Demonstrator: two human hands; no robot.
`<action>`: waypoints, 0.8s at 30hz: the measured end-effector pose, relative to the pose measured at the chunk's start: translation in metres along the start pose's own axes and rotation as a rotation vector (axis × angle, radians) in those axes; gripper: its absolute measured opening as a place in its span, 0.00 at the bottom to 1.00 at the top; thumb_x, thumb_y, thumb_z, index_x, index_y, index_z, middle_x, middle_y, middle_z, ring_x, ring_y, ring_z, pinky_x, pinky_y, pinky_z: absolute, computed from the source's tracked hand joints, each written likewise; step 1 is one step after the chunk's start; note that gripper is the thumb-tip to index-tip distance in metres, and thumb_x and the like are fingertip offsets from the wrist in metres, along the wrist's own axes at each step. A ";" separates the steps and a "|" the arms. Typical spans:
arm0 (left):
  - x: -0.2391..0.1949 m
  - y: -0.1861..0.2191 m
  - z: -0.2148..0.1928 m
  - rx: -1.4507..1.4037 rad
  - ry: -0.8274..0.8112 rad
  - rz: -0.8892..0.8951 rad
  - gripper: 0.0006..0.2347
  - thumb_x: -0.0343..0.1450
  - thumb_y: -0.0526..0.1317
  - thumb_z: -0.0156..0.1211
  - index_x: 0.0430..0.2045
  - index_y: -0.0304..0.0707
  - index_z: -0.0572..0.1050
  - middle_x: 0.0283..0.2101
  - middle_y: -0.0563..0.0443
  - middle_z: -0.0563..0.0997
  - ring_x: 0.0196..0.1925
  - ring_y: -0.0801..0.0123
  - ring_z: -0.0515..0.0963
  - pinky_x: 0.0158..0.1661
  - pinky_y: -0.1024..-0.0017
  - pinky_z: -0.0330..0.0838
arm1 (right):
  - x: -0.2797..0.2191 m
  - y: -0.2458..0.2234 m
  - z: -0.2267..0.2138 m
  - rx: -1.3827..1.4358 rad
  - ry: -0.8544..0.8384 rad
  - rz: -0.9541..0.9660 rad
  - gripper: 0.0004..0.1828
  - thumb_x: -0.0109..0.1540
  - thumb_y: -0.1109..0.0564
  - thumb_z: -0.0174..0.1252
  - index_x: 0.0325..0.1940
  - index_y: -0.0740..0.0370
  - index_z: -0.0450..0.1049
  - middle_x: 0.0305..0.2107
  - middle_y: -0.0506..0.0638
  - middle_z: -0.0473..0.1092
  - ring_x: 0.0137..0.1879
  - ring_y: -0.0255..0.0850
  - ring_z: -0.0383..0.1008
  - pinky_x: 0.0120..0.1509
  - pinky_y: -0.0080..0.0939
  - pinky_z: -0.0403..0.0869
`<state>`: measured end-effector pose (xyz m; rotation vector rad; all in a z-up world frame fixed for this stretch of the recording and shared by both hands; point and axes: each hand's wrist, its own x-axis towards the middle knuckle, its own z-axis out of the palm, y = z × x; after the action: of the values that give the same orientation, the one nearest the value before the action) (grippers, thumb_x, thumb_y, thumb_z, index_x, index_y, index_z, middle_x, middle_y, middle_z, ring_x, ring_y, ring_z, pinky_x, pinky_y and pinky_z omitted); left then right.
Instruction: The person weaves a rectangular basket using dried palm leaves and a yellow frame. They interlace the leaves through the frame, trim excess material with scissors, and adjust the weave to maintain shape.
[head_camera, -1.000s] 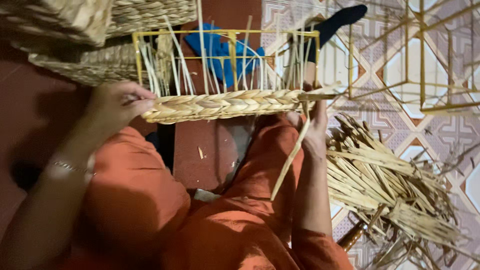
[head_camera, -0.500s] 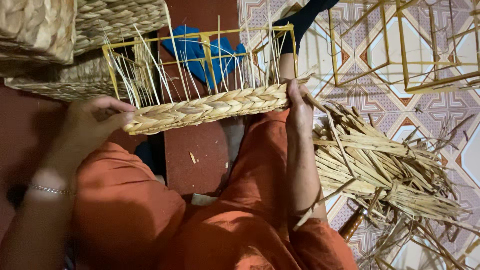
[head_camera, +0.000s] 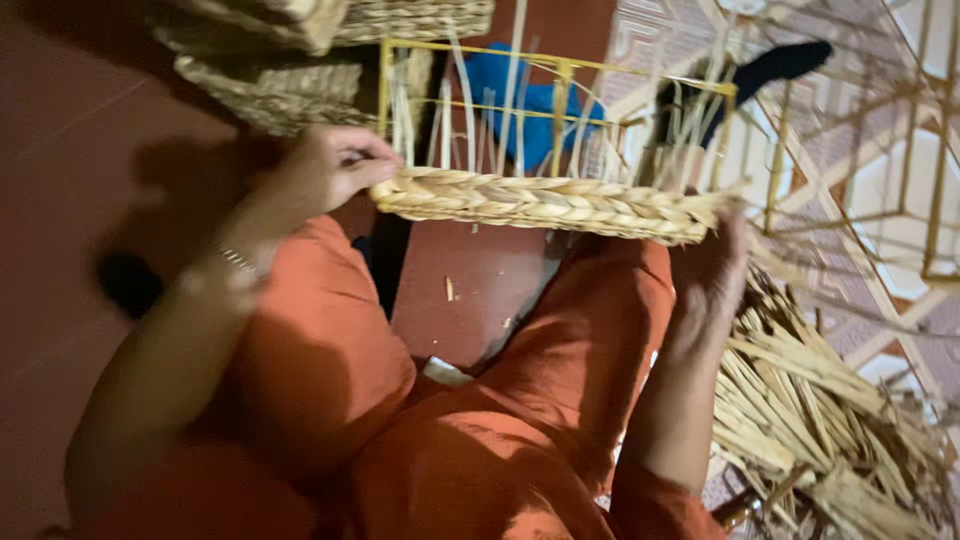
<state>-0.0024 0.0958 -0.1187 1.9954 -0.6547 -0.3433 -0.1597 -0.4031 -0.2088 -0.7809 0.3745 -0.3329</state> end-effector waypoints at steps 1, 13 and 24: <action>-0.001 0.001 0.001 -0.042 0.002 0.006 0.06 0.73 0.35 0.64 0.40 0.33 0.83 0.38 0.50 0.85 0.36 0.75 0.80 0.37 0.75 0.75 | -0.016 0.001 -0.001 0.002 0.049 -0.033 0.30 0.61 0.40 0.60 0.61 0.59 0.70 0.54 0.53 0.74 0.60 0.45 0.76 0.69 0.50 0.70; -0.011 0.015 -0.006 -0.143 -0.067 0.025 0.21 0.69 0.37 0.68 0.57 0.34 0.73 0.44 0.45 0.79 0.42 0.67 0.78 0.43 0.71 0.76 | -0.093 0.040 0.091 -1.597 -0.117 -1.191 0.22 0.67 0.56 0.67 0.63 0.58 0.71 0.66 0.57 0.66 0.73 0.53 0.60 0.79 0.58 0.60; -0.014 0.002 0.004 0.400 -0.096 0.146 0.20 0.68 0.41 0.70 0.55 0.37 0.78 0.41 0.47 0.79 0.41 0.62 0.75 0.45 0.64 0.75 | -0.077 0.050 0.132 -1.963 -0.267 -0.943 0.39 0.67 0.45 0.70 0.78 0.54 0.63 0.75 0.48 0.60 0.82 0.54 0.50 0.85 0.63 0.40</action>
<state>-0.0161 0.1000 -0.1192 2.3011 -0.9863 -0.2333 -0.1615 -0.2563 -0.1437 -2.9260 -0.0925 -0.6962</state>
